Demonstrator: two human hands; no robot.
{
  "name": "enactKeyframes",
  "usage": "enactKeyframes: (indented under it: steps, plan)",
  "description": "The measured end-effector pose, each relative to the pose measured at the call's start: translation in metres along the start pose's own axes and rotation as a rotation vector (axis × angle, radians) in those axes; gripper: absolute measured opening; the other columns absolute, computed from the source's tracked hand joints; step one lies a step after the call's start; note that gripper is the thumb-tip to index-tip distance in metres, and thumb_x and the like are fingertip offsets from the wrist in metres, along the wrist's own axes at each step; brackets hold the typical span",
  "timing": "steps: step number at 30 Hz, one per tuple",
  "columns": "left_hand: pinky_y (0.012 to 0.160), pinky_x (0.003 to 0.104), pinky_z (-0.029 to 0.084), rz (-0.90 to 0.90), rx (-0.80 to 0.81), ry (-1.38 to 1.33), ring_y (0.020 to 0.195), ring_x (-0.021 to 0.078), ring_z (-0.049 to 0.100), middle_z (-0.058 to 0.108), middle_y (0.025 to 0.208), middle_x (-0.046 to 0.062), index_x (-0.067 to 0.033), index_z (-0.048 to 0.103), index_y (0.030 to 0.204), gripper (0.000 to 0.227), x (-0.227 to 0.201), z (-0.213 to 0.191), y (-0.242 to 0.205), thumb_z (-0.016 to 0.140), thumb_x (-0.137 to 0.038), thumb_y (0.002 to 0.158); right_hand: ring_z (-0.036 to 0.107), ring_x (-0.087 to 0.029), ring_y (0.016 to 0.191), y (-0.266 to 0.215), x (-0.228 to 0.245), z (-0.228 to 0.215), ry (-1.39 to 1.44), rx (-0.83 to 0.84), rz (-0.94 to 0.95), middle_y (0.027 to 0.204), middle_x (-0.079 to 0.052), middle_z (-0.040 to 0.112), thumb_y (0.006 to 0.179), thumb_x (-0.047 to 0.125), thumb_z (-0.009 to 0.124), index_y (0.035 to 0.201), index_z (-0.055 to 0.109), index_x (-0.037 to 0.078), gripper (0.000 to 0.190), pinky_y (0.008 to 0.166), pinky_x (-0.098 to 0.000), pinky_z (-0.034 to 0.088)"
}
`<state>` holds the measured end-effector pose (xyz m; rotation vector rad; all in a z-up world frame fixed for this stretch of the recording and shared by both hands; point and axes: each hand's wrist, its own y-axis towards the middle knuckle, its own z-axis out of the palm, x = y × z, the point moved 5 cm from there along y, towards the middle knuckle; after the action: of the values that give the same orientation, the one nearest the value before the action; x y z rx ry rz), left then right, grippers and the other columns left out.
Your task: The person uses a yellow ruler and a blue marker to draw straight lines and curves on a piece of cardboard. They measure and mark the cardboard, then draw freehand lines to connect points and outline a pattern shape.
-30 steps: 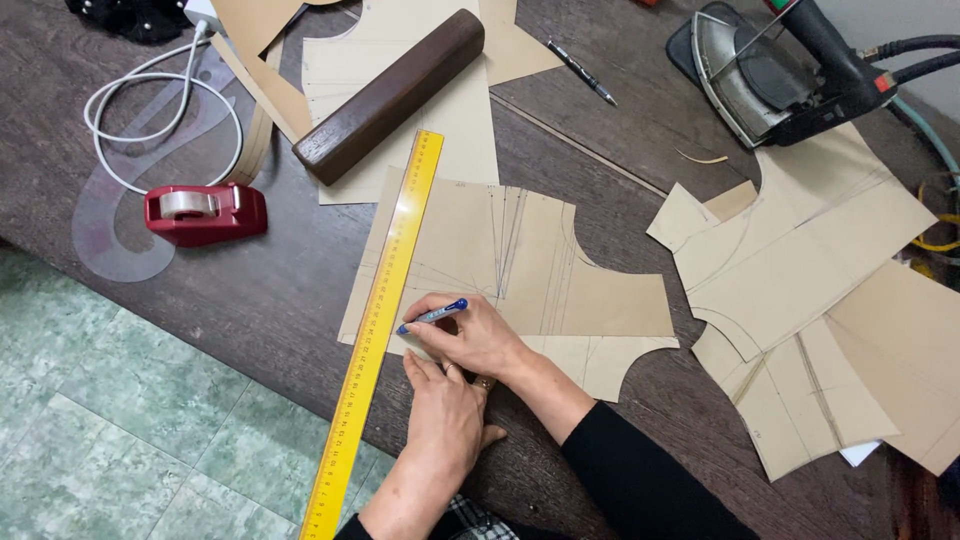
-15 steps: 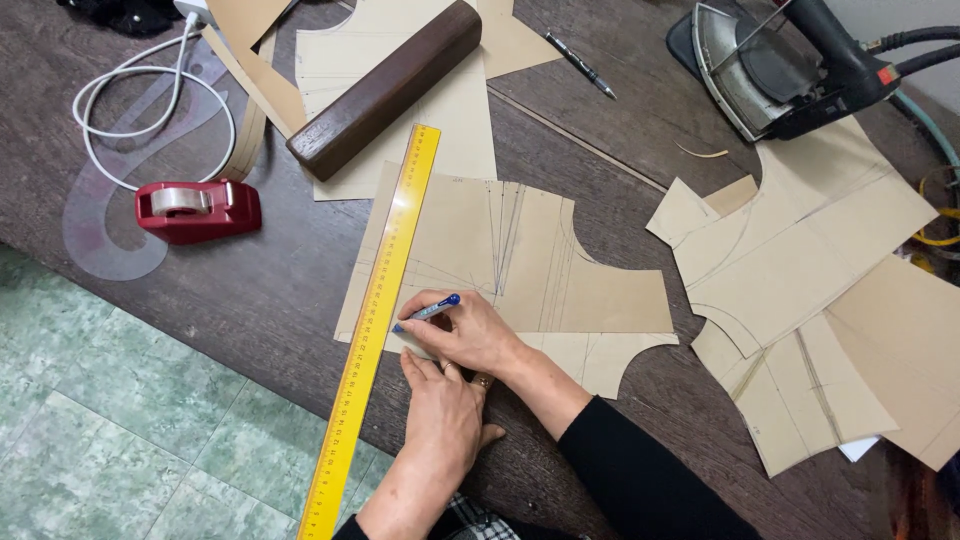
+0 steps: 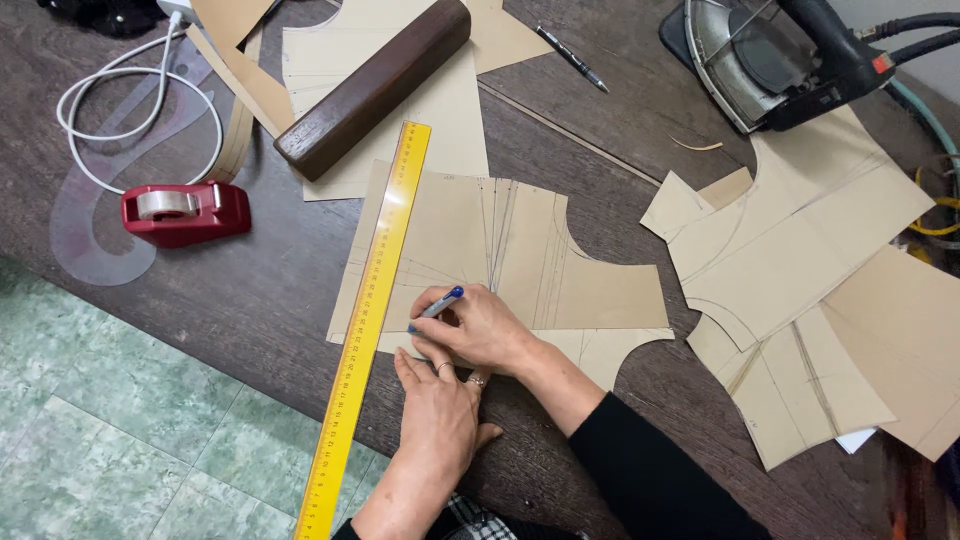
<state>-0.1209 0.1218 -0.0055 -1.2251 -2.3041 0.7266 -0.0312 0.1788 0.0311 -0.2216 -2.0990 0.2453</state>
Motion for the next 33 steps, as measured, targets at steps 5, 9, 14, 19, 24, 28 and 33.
enactKeyframes:
  steps: [5,9,14,19,24,28,33]
  plan:
    - [0.106,0.066,0.023,-0.017,-0.027,0.013,0.122,0.0654,0.04,0.029,0.138,0.049,-0.0342,0.03,0.144,0.09,0.001,-0.002,-0.001,0.051,-0.087,0.075,0.061,-0.012,0.066,-0.011,-0.02,-0.016,0.015,-0.02,-0.094,0.075,0.003,0.069,0.085,0.024,0.061,0.087,0.067,0.015,0.011,0.065,-0.0267,0.046]
    - [0.104,0.064,0.027,-0.021,-0.056,0.015,0.119,0.0657,0.042,0.029,0.134,0.05,-0.0424,0.001,0.152,0.106,0.004,-0.008,-0.004,0.054,-0.088,0.072,0.063,-0.014,0.071,-0.03,-0.032,-0.038,-0.019,0.007,0.008,0.08,0.0,0.071,0.087,0.025,0.061,0.09,0.067,0.013,0.013,0.067,-0.0285,0.048]
    - [0.103,0.064,0.028,-0.007,-0.012,0.013,0.121,0.0657,0.04,0.028,0.136,0.05,-0.044,0.003,0.152,0.101,0.005,-0.012,-0.005,0.052,-0.087,0.075,0.054,-0.011,0.064,-0.058,-0.06,-0.063,0.017,-0.066,0.024,0.072,0.002,0.065,0.088,0.02,0.062,0.085,0.066,0.012,0.009,0.061,-0.0257,0.041]
    - [0.102,0.064,0.03,-0.016,-0.051,0.011,0.119,0.0661,0.042,0.029,0.134,0.05,-0.0449,0.004,0.151,0.102,0.006,-0.014,-0.006,0.054,-0.087,0.072,0.053,-0.01,0.062,-0.089,-0.083,-0.093,-0.081,-0.131,0.04,0.071,0.002,0.063,0.089,0.022,0.06,0.085,0.064,0.013,0.01,0.06,-0.0265,0.041]
    - [0.101,0.063,0.032,0.001,-0.014,0.041,0.118,0.0666,0.041,0.028,0.134,0.052,-0.042,-0.002,0.152,0.103,0.005,-0.01,-0.006,0.05,-0.088,0.076,0.05,-0.009,0.063,-0.121,-0.118,-0.12,-0.06,-0.215,0.243,0.071,0.003,0.06,0.089,0.022,0.059,0.085,0.064,0.012,0.012,0.061,-0.0241,0.039]
    - [0.1,0.063,0.033,0.0,-0.044,0.074,0.116,0.0653,0.044,0.03,0.133,0.051,-0.0427,-0.001,0.152,0.101,0.004,-0.007,-0.004,0.047,-0.089,0.076,0.049,-0.008,0.065,-0.13,-0.13,-0.125,-0.076,-0.256,0.255,0.078,0.004,0.062,0.089,0.023,0.059,0.087,0.064,0.013,0.012,0.061,-0.0242,0.039]
    - [0.101,0.062,0.033,-0.003,0.007,0.073,0.119,0.0649,0.042,0.029,0.134,0.051,-0.0421,-0.005,0.152,0.101,0.005,-0.01,-0.005,0.046,-0.088,0.078,0.048,-0.009,0.065,-0.131,-0.125,-0.124,-0.048,-0.29,0.222,0.078,0.004,0.06,0.089,0.02,0.058,0.085,0.063,0.013,0.01,0.061,-0.024,0.039]
